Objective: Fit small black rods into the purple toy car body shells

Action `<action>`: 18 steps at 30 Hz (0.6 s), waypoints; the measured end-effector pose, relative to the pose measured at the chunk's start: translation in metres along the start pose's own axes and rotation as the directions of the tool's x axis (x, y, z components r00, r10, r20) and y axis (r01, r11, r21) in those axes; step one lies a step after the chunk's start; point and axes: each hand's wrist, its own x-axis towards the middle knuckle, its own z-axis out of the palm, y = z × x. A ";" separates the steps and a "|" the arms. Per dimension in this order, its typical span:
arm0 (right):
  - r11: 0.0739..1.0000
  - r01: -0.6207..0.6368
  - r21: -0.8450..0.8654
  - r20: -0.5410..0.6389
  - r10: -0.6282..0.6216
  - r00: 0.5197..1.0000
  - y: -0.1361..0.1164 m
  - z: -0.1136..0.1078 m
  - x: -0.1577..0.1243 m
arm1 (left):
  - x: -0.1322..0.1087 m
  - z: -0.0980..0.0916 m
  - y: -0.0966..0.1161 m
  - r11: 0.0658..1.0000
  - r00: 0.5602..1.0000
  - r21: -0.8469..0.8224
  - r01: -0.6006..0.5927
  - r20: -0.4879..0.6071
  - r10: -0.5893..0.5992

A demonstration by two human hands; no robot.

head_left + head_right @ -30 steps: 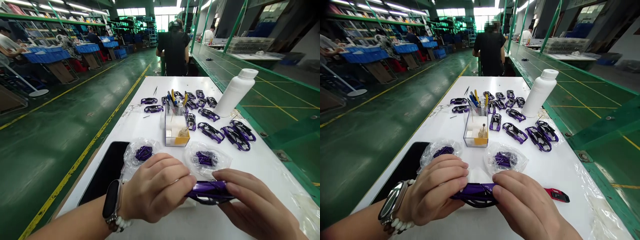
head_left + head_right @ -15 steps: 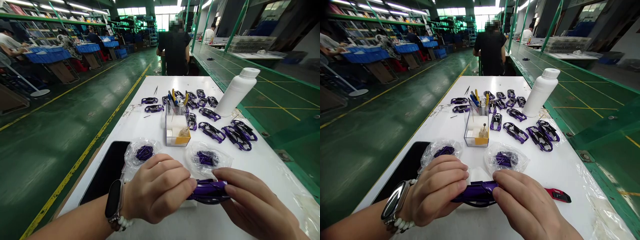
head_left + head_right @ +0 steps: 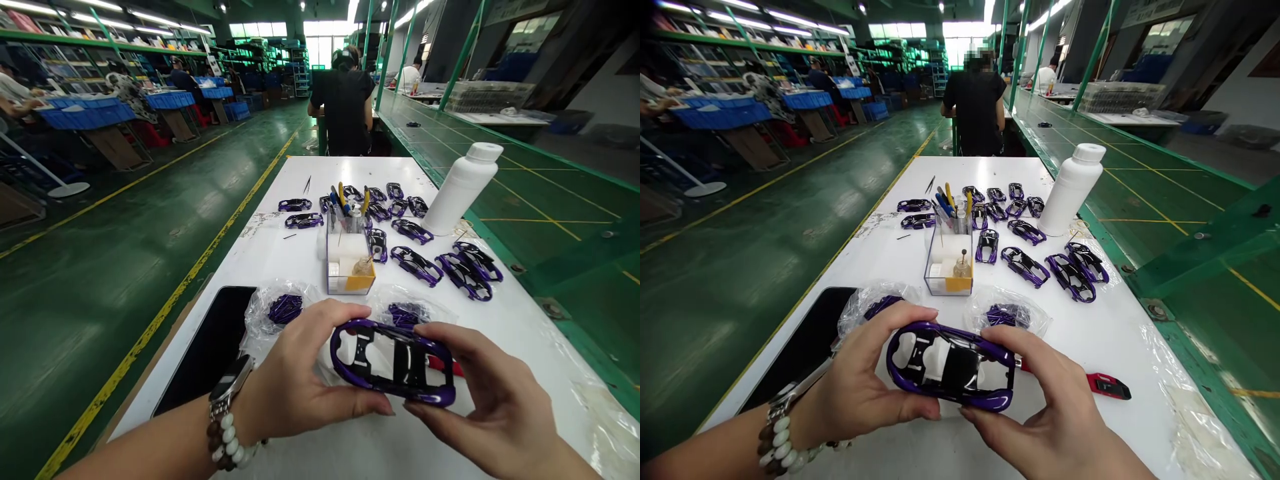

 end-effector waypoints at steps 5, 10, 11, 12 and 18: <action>0.993 0.100 0.067 -0.003 -0.100 0.995 0.005 -0.001 0.002 | 0.004 0.000 0.001 0.995 0.994 -0.030 -0.099 0.031 0.100; 0.982 0.154 0.109 0.019 -0.157 0.987 0.007 -0.001 0.003 | 0.003 0.000 -0.002 0.985 0.985 0.008 -0.172 0.034 0.172; 0.979 0.166 0.114 0.029 -0.171 0.985 0.007 -0.002 0.003 | 0.002 0.001 -0.002 0.983 0.983 0.014 -0.182 0.033 0.181; 0.977 0.181 0.115 0.038 -0.187 0.982 0.007 -0.002 0.004 | 0.001 0.001 -0.002 0.981 0.981 0.018 -0.192 0.030 0.192; 0.958 0.264 0.113 0.043 -0.270 0.962 0.007 -0.002 0.006 | 0.002 0.004 -0.003 0.957 0.960 0.069 -0.280 0.009 0.280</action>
